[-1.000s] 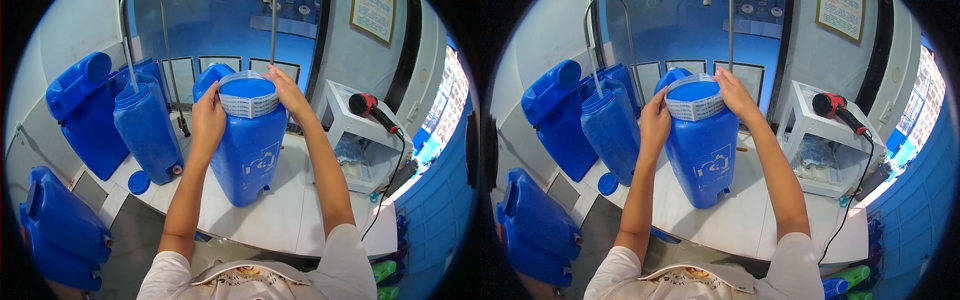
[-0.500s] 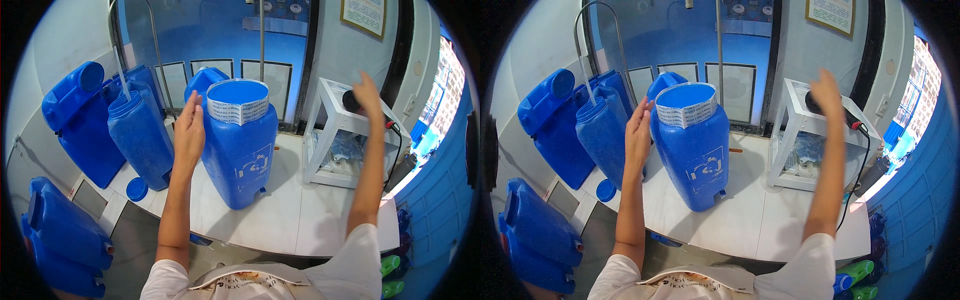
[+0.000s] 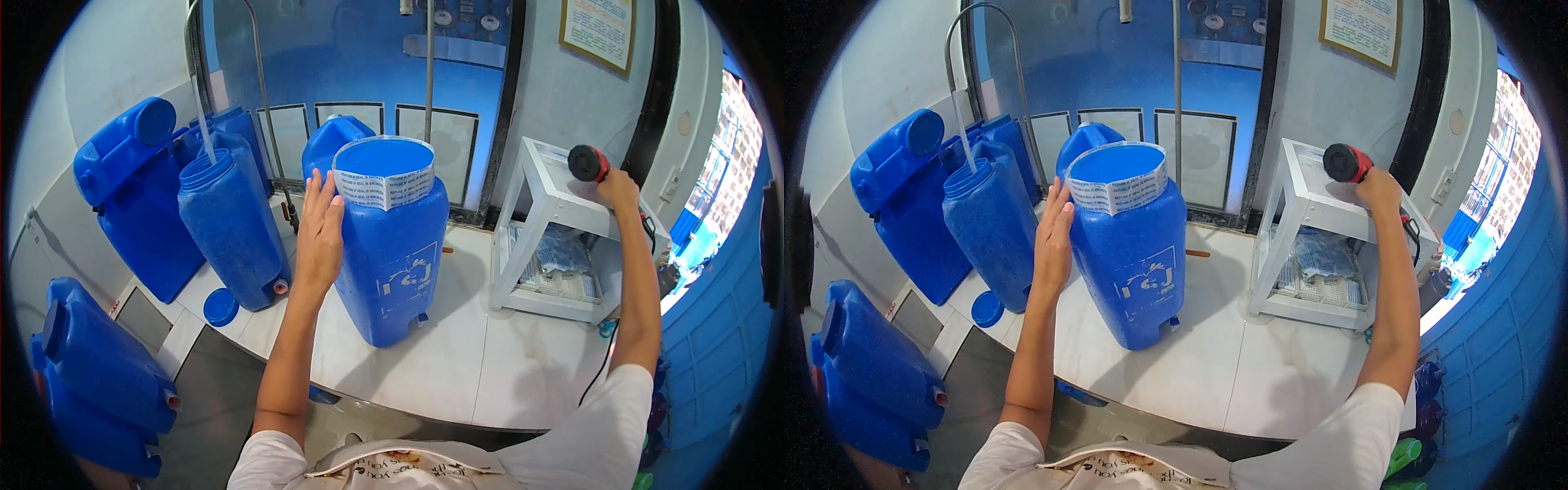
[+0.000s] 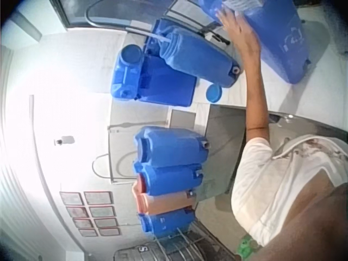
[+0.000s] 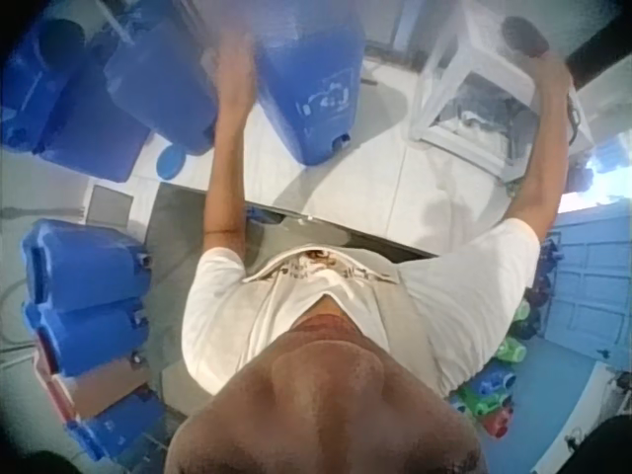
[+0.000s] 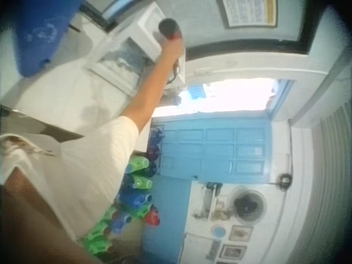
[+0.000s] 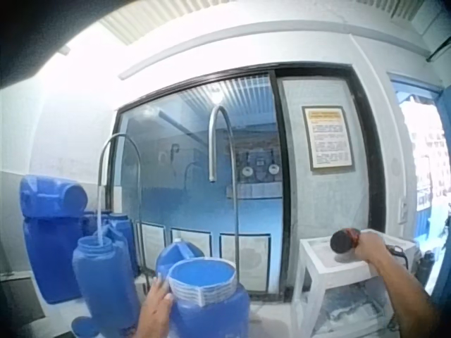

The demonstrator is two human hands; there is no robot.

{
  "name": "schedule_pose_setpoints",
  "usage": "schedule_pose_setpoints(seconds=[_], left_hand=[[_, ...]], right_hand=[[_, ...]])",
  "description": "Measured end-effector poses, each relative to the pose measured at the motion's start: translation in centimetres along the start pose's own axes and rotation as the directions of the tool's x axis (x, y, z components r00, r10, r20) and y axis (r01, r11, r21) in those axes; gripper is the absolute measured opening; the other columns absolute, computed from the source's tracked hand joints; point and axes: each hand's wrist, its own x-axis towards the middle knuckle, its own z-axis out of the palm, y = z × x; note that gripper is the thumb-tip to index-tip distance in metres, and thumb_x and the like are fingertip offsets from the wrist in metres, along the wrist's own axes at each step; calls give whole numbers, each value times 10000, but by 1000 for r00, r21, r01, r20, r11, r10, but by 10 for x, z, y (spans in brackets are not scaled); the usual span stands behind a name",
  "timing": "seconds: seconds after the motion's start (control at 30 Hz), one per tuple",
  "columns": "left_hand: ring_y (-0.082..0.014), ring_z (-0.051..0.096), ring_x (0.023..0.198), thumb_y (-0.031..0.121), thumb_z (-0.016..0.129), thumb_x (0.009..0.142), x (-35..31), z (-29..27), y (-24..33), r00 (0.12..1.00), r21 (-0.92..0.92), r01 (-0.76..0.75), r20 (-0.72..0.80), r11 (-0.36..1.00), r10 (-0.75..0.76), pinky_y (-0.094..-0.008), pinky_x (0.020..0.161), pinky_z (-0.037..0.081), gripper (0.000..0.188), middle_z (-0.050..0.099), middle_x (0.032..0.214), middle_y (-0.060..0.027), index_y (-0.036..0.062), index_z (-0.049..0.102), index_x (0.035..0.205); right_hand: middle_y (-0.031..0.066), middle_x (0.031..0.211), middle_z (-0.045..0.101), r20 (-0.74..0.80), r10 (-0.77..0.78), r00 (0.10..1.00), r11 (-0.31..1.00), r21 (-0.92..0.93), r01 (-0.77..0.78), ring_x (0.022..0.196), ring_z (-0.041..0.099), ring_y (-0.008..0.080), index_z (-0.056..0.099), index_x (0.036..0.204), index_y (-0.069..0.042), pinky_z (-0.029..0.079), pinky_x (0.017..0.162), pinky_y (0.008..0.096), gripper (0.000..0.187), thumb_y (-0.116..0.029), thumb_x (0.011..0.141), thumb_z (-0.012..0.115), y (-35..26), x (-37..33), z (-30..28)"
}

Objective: The person seals multiple large plastic containers by placing shrink-wrap bands around their openings and using a red heat gun to shrink the bands. The person repeatedly picks up containers, applies bands, heats them, and places the sealed containers on the floor or counter.

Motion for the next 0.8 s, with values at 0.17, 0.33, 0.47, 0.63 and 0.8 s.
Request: schedule_pose_setpoints(seconds=[0.17, 0.33, 0.47, 0.63, 0.8], left_hand=[[-319, 166, 1355, 300, 365, 912, -6, 7, 8, 1000, -107, 17, 15, 994, -16, -369, 1093, 127, 572, 224, 1435, -223, -26, 267, 1372], [-351, 223, 1324, 370, 495, 865, -11, 12, 4, 997, -252, 33, -53, 967, -48, -411, 1069, 199, 680, 249, 1399, -260, -34, 272, 1365], [-351, 316, 1265, 405, 597, 810, -8, 20, 9, 991, -157, 39, -124, 987, -59, -421, 1032, 275, 767, 330, 1330, -259, -47, 291, 1348], [-347, 377, 1208, 404, 658, 766, -4, 18, 12, 988, -27, 32, -150, 999, -36, -423, 999, 313, 816, 389, 1276, -249, -72, 303, 1326], [-351, 377, 1202, 399, 671, 750, -3, 11, 18, 991, 56, 32, -132, 998, -25, -426, 993, 313, 835, 432, 1242, -246, -91, 301, 1316]], right_hand=[[104, 844, 647, -79, 119, 990, 774, 631, -43, 745, 624, 224, 598, 966, -28, 492, 687, 363, 330, -237, 713, 637, 29, -50, -15], [105, 857, 586, 144, -86, 986, -171, 973, -157, 620, 573, 147, 529, 979, 23, 497, 549, 258, 337, -126, 684, 594, -15, -187, -72], [168, 830, 564, 225, -264, 938, -341, 888, -309, 549, 559, 188, 493, 992, 62, 503, 506, 284, 417, -148, 644, 587, -35, -256, -77], [170, 834, 555, 316, -374, 872, -312, 842, -440, 560, 561, 193, 480, 980, 80, 497, 501, 293, 415, -166, 659, 572, -52, -285, -94], [161, 820, 552, 372, -376, 849, -333, 800, -498, 550, 556, 194, 479, 995, 68, 493, 490, 295, 397, -153, 675, 564, -60, -277, -106]])
